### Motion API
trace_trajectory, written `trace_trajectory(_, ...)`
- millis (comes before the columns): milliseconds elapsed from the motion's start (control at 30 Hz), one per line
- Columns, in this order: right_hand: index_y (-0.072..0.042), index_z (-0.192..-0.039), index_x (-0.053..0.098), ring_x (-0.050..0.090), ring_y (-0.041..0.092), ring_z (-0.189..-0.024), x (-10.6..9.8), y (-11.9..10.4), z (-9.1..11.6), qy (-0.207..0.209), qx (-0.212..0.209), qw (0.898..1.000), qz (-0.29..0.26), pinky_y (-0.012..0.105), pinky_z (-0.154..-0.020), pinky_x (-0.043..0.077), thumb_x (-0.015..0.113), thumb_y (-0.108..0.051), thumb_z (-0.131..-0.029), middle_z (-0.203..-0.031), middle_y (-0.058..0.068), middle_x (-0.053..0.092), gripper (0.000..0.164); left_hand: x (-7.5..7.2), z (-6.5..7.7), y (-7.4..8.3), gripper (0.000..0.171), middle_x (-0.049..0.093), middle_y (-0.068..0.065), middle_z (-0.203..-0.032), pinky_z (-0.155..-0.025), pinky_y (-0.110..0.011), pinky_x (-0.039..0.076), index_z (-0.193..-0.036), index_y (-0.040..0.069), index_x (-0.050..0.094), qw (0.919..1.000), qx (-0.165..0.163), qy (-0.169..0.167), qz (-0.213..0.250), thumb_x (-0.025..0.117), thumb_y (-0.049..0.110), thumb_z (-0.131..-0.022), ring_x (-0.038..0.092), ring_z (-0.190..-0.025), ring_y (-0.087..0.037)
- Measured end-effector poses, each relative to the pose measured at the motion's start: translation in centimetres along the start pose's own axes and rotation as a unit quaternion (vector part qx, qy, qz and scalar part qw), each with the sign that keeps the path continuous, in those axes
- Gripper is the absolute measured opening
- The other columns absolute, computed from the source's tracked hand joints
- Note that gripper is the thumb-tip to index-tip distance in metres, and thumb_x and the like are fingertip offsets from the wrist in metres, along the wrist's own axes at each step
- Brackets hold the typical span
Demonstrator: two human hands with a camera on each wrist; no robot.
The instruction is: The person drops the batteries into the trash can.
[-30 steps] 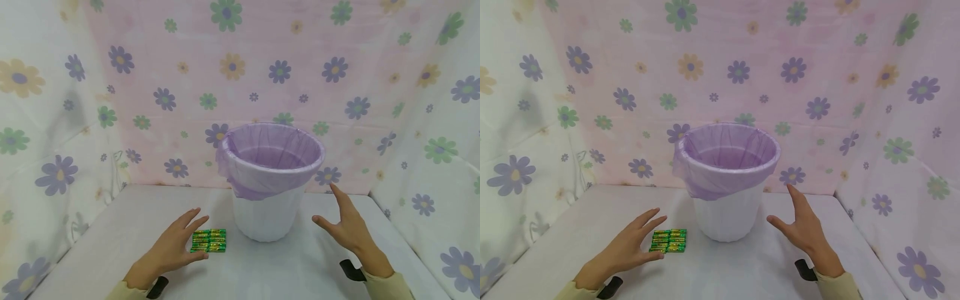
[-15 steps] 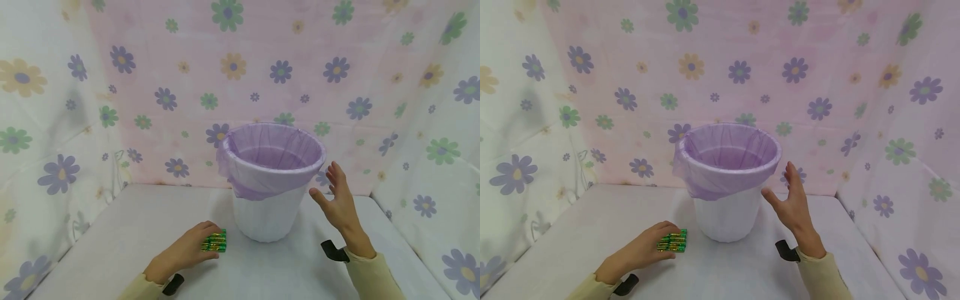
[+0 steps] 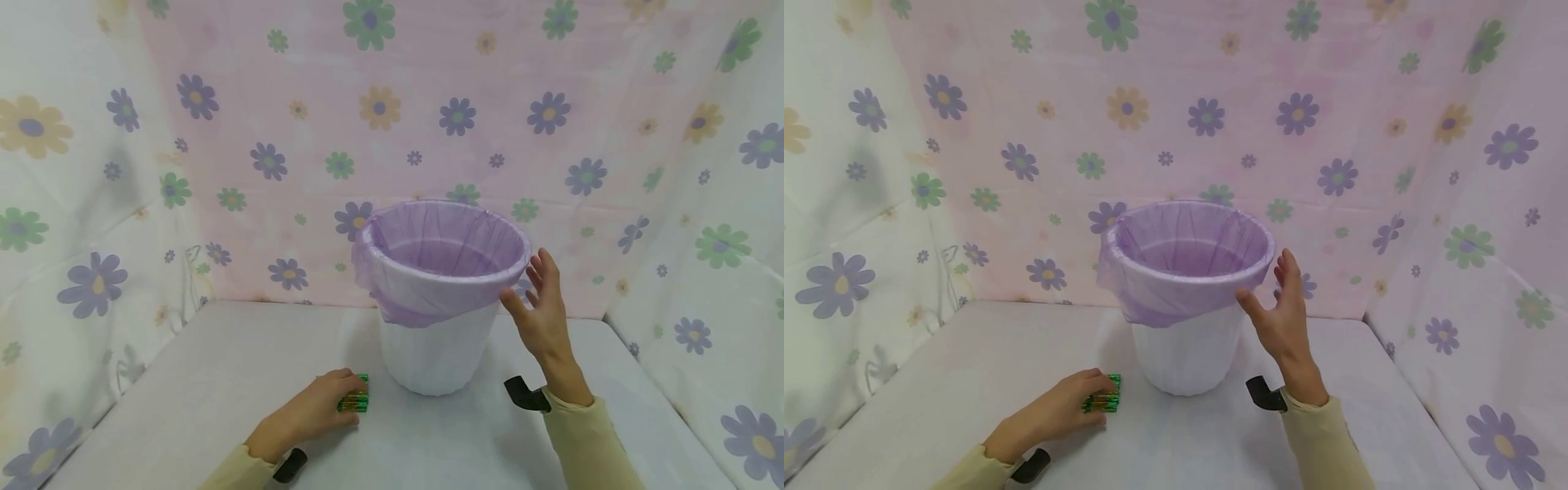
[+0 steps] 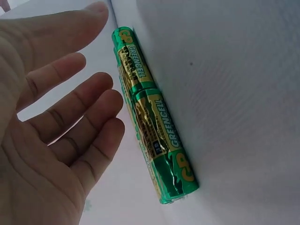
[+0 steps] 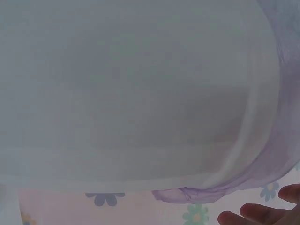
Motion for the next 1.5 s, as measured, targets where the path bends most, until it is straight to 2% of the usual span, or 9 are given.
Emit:
trace_trajectory(233, -0.032, -0.141, 0.015, 0.025, 0.022, -0.131, 0.6, -0.7, -0.2, 0.015, -0.005, 0.999, -0.031, 0.054, -0.100, 0.023, 0.065, -0.039, -0.080, -0.144, 0.000, 0.023, 0.079, 0.0, -0.2, 0.2, 0.036, 0.054, 0.010, -0.093, -0.076, -0.033, 0.041, -0.103, 0.019, 0.062, 0.9995, 0.008, 0.009, -0.031, 0.075, 0.029, -0.071, 0.048, -0.082, -0.007)
trace_trajectory(367, -0.030, -0.142, 0.017, 0.024, 0.024, -0.131, 1.0, -0.9, -0.2, 0.016, -0.018, 0.998, -0.050, 0.056, -0.100, 0.021, 0.065, -0.036, -0.080, -0.144, 0.000, 0.024, 0.078, 0.2, -0.4, 0.2, 0.033, 0.054, 0.011, -0.088, -0.073, -0.032, 0.041, -0.100, 0.019, 0.063, 0.9991, 0.011, 0.008, -0.039, 0.075, 0.029, -0.071, 0.047, -0.078, -0.005)
trace_trajectory(600, -0.027, -0.141, 0.021, 0.027, 0.024, -0.130, 1.3, -1.0, -0.4, 0.028, -0.030, 0.997, -0.064, 0.056, -0.100, 0.022, 0.065, -0.036, -0.080, -0.141, 0.000, 0.029, 0.075, 0.5, -0.6, 0.1, 0.025, 0.055, 0.012, -0.092, -0.077, -0.034, 0.043, -0.094, 0.020, 0.066, 0.9989, 0.008, 0.006, -0.045, 0.074, 0.028, -0.072, 0.051, -0.085, -0.007)
trace_trajectory(800, -0.023, -0.140, 0.020, 0.027, 0.031, -0.129, 1.5, -2.9, -0.2, 0.032, -0.038, 0.994, -0.099, 0.053, -0.100, 0.023, 0.064, -0.038, -0.080, -0.139, 0.011, 0.028, 0.076, 0.8, -0.9, 0.1, 0.022, 0.055, 0.012, -0.091, -0.075, -0.030, 0.044, -0.091, 0.019, 0.067, 0.9993, 0.021, 0.004, -0.029, 0.075, 0.027, -0.072, 0.051, -0.083, -0.006)
trace_trajectory(933, -0.015, -0.141, 0.020, 0.031, 0.034, -0.125, 1.8, -4.1, 0.0, 0.031, -0.050, 0.992, -0.111, 0.054, -0.100, 0.024, 0.064, -0.040, -0.081, -0.135, 0.016, 0.030, 0.078, 1.1, -1.1, 0.0, 0.022, 0.054, 0.012, -0.089, -0.069, -0.022, 0.044, -0.091, 0.017, 0.067, 0.9997, 0.021, -0.008, -0.007, 0.074, 0.025, -0.072, 0.050, -0.077, -0.003)
trace_trajectory(1167, -0.010, -0.141, 0.019, 0.037, 0.031, -0.119, 2.1, -4.5, -0.1, 0.028, -0.057, 0.992, -0.112, 0.053, -0.097, 0.028, 0.063, -0.037, -0.081, -0.132, 0.019, 0.030, 0.079, 1.0, -1.0, 0.1, 0.016, 0.053, 0.013, -0.082, -0.064, -0.021, 0.041, -0.087, 0.017, 0.065, 0.9996, 0.017, -0.020, 0.002, 0.073, 0.022, -0.074, 0.046, -0.071, -0.003)
trace_trajectory(1500, -0.011, -0.142, 0.016, 0.034, 0.037, -0.121, 1.9, -4.4, 0.1, 0.027, -0.037, 0.994, -0.104, 0.052, -0.098, 0.029, 0.062, -0.034, -0.083, -0.135, 0.017, 0.029, 0.078, 1.2, -1.2, 0.2, 0.013, 0.055, 0.016, -0.076, -0.062, -0.020, 0.042, -0.083, 0.020, 0.065, 0.9992, 0.009, -0.033, 0.020, 0.074, 0.021, -0.073, 0.048, -0.069, -0.001)
Point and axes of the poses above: each hand's wrist, its own z-axis away from the middle knuckle, its own x-axis out of the palm, y = z × x, the point moved 4 cm from there along -z, towards the middle knuckle
